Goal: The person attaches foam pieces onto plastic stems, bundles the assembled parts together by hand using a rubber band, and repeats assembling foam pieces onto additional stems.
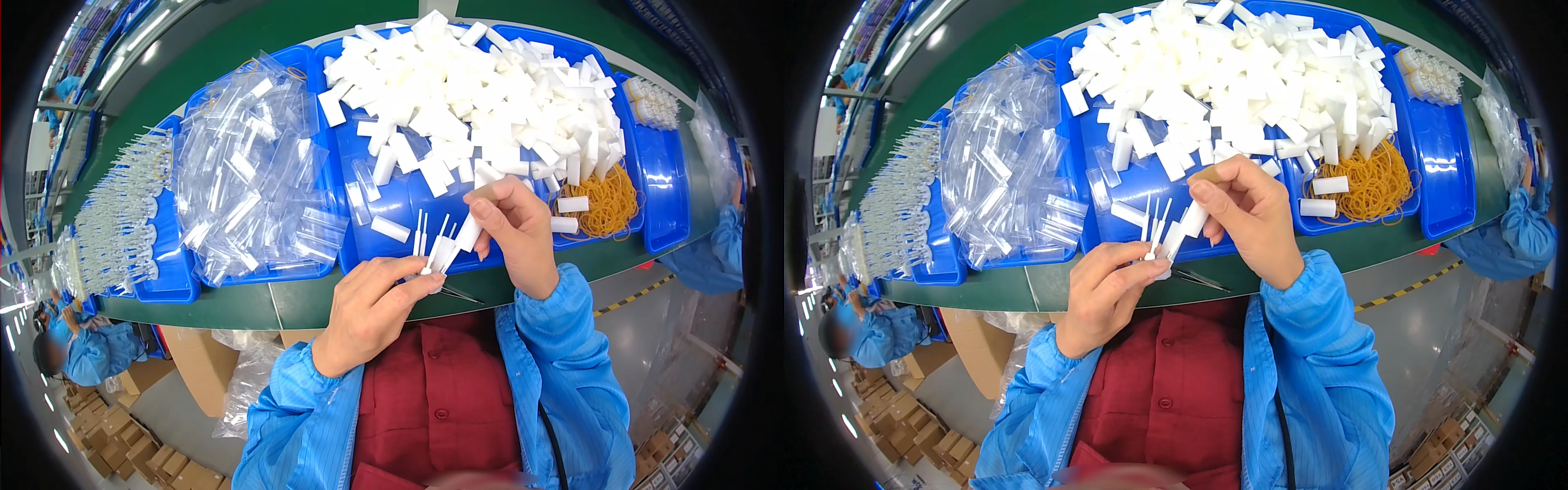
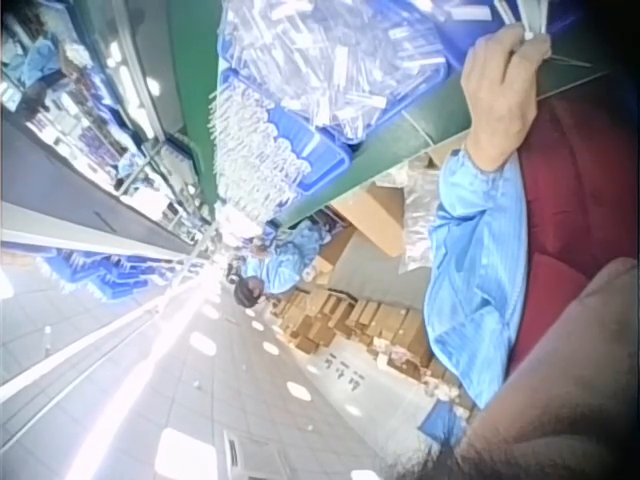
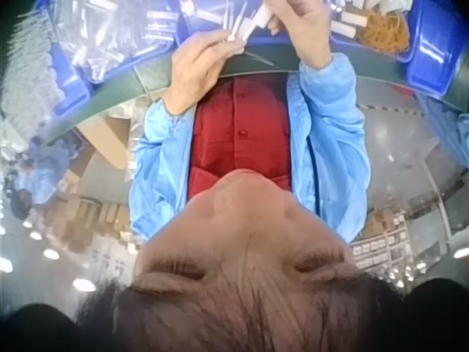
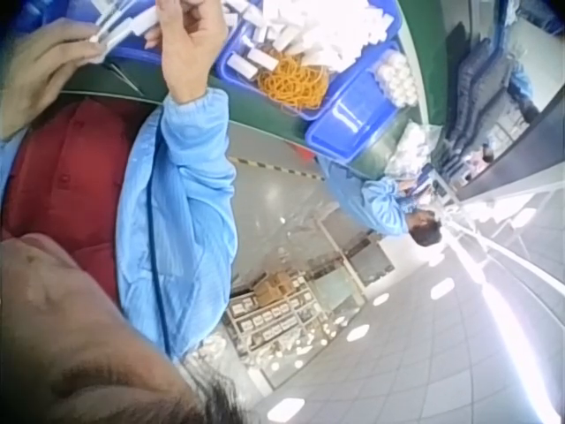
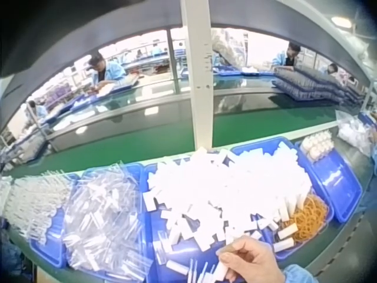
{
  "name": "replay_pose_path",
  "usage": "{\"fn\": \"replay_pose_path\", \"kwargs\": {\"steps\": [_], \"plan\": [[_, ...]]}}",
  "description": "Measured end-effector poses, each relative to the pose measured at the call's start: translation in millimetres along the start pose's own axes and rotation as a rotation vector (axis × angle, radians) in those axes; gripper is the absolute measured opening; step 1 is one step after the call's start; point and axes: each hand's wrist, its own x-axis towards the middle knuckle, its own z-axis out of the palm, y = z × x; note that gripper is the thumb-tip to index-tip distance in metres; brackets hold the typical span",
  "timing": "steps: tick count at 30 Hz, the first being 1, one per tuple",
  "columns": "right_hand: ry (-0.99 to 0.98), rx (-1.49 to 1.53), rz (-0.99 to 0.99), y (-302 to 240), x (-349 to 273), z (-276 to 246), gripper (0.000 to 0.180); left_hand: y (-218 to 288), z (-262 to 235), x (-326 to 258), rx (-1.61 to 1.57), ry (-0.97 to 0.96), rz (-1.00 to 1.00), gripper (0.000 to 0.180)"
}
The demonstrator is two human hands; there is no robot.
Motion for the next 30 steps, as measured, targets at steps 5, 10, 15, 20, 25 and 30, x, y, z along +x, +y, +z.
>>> {"fn": "replay_pose_path", "kwargs": {"steps": [5, 10, 15, 20, 25, 30], "plan": [[-0.03, -0.056, -0.117, 2.4, -3.3, -0.7, 0.014, 1.7, 0.8, 0.4, -0.006, 0.009, -0.002, 0.039], [-0.176, -0.046, -0.08, 3.9, -12.0, 7.5, 0.01, -0.7, 1.2, 2.0, 0.017, 0.018, 0.012, 0.037], [-0.183, -0.112, -0.283, 18.2, -21.9, 18.9, 0.012, -4.3, 2.8, 1.7, 0.021, 0.178, -0.005, 0.034], [-0.191, -0.085, -0.264, 24.3, -19.4, 32.2, 0.019, -8.0, -10.7, -3.5, 0.061, 0.201, 0.004, 0.035], [-0.06, -0.291, -0.127, -2.1, 12.3, 40.0, 0.028, -9.5, -32.5, -11.3, 0.168, 0.234, -0.011, 0.036], [-0.27, -1.204, -0.73, 17.8, 19.8, 59.1, 0.021, -8.6, -29.3, -10.0, 0.095, 0.309, -0.098, 0.042]]}}
